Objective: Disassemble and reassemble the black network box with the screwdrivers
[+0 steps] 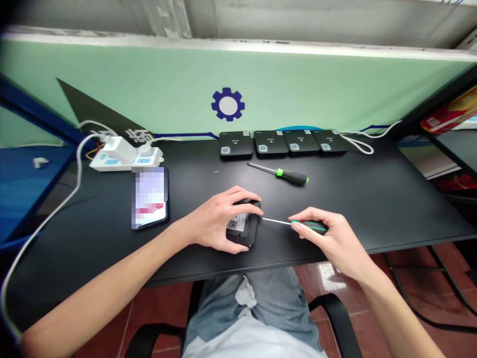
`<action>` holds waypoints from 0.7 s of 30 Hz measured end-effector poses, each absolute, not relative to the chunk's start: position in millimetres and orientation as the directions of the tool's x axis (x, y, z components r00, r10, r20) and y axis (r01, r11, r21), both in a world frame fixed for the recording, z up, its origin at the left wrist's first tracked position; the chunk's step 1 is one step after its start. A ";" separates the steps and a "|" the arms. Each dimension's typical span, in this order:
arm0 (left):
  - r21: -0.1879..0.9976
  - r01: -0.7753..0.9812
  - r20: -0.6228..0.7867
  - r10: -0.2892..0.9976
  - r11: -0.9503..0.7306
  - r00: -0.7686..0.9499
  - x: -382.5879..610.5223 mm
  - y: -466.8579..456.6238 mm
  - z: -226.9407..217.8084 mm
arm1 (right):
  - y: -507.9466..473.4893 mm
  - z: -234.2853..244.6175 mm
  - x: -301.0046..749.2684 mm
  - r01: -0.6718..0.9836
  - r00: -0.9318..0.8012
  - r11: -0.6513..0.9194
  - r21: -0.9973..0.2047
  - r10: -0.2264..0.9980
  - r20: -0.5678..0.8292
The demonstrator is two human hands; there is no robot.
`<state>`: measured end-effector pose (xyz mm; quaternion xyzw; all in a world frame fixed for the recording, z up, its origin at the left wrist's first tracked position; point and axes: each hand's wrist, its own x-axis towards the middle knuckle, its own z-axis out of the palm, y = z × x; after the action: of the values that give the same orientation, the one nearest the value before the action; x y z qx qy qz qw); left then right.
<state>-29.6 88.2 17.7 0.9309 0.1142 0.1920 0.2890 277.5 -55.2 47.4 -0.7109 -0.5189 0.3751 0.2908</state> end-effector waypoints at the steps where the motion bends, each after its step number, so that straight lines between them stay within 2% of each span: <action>1: 0.584 0.098 0.294 0.323 -0.806 0.900 -29.6 88.3 17.7 | -56.0 50.5 275.6 0.547 0.182 -0.271 -0.792 0.962 -0.204; 4: 0.588 0.091 0.295 0.319 -0.803 0.901 -29.7 88.9 17.1 | -54.3 70.7 268.6 0.680 0.131 -0.181 -0.711 0.983 -0.126; 8: 0.597 0.095 0.284 0.321 -0.797 0.904 -29.6 90.2 15.7 | -41.5 103.4 259.5 0.825 -0.060 -0.003 -0.565 0.994 -0.093; 14: 0.634 0.078 0.297 0.335 -0.770 0.894 -28.8 89.7 15.6 | -14.8 124.6 256.2 0.921 -0.230 0.170 -0.350 0.964 -0.136; 16: 0.640 0.085 0.291 0.343 -0.764 0.893 -28.5 89.0 15.5 | -9.9 127.1 258.0 0.930 -0.238 0.175 -0.325 0.957 -0.165; 21: 0.631 0.098 0.289 0.351 -0.769 0.891 -28.3 88.2 13.2 | -8.3 125.2 263.6 0.926 -0.158 0.086 -0.369 0.973 -0.171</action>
<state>-28.3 88.2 13.2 0.9192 0.1221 0.1993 0.3170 263.6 -8.3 125.2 -0.6461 -0.7344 0.1992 0.0590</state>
